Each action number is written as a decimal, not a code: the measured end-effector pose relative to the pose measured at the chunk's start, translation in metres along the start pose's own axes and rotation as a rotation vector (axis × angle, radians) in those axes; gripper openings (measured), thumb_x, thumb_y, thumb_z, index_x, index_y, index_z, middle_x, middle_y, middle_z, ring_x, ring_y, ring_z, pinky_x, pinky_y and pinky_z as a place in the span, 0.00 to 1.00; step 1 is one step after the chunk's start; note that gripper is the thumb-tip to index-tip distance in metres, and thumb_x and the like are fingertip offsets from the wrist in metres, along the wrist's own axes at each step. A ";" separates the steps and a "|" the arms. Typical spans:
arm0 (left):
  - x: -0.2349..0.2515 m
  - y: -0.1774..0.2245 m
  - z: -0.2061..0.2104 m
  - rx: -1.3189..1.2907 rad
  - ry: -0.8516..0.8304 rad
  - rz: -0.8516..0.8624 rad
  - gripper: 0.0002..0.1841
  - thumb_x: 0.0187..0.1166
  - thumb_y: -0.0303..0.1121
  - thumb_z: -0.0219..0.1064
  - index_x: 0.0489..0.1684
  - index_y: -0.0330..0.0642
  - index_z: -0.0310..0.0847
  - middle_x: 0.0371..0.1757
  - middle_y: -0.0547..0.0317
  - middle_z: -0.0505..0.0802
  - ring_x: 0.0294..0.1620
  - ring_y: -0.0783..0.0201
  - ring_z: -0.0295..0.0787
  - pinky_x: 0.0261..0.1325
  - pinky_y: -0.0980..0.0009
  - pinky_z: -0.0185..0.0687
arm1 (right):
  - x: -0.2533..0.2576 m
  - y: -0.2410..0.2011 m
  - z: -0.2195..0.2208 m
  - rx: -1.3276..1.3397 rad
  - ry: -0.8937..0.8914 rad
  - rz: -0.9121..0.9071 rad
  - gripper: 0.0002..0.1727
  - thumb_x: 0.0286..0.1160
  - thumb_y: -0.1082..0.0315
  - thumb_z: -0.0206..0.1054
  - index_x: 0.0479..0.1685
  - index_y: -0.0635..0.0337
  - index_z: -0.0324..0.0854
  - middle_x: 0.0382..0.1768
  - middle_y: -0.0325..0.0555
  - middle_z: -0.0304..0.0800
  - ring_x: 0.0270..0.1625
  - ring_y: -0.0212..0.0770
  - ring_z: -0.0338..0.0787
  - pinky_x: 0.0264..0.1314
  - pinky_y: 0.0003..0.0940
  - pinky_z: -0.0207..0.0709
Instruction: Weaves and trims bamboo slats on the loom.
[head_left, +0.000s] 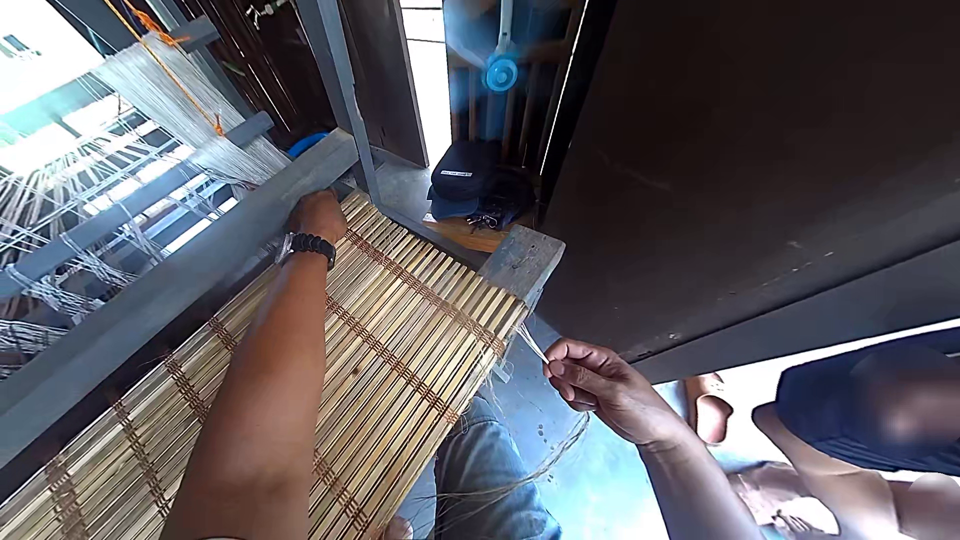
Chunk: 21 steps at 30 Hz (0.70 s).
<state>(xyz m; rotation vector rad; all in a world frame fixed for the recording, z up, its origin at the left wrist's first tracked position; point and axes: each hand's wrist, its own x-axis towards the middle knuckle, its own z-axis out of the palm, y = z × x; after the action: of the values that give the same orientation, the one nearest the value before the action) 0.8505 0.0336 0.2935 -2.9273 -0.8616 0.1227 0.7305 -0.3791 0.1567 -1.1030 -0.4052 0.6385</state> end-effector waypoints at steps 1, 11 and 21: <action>0.002 -0.005 0.002 -0.035 0.019 0.022 0.13 0.74 0.27 0.68 0.52 0.28 0.84 0.57 0.28 0.90 0.64 0.30 0.87 0.61 0.30 0.79 | 0.001 0.000 0.001 0.004 0.001 0.002 0.07 0.82 0.66 0.64 0.40 0.52 0.88 0.19 0.31 0.80 0.16 0.19 0.70 0.17 0.13 0.60; -0.012 -0.005 0.015 -0.142 0.224 -0.042 0.13 0.87 0.30 0.55 0.54 0.31 0.84 0.56 0.29 0.91 0.62 0.29 0.88 0.56 0.32 0.82 | 0.005 -0.011 0.005 -0.016 0.021 -0.035 0.08 0.83 0.66 0.63 0.40 0.52 0.88 0.20 0.32 0.79 0.16 0.20 0.69 0.16 0.14 0.60; -0.009 -0.021 0.022 -0.235 0.259 0.058 0.14 0.87 0.34 0.56 0.56 0.34 0.82 0.51 0.30 0.92 0.58 0.30 0.90 0.55 0.32 0.82 | 0.009 -0.022 0.009 -0.009 0.023 -0.080 0.08 0.84 0.64 0.64 0.40 0.53 0.88 0.19 0.32 0.79 0.16 0.20 0.69 0.17 0.14 0.62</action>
<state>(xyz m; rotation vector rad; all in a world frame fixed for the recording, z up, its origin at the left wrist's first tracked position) 0.8296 0.0480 0.2744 -3.0856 -0.7984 -0.3716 0.7380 -0.3740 0.1802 -1.0968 -0.4304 0.5533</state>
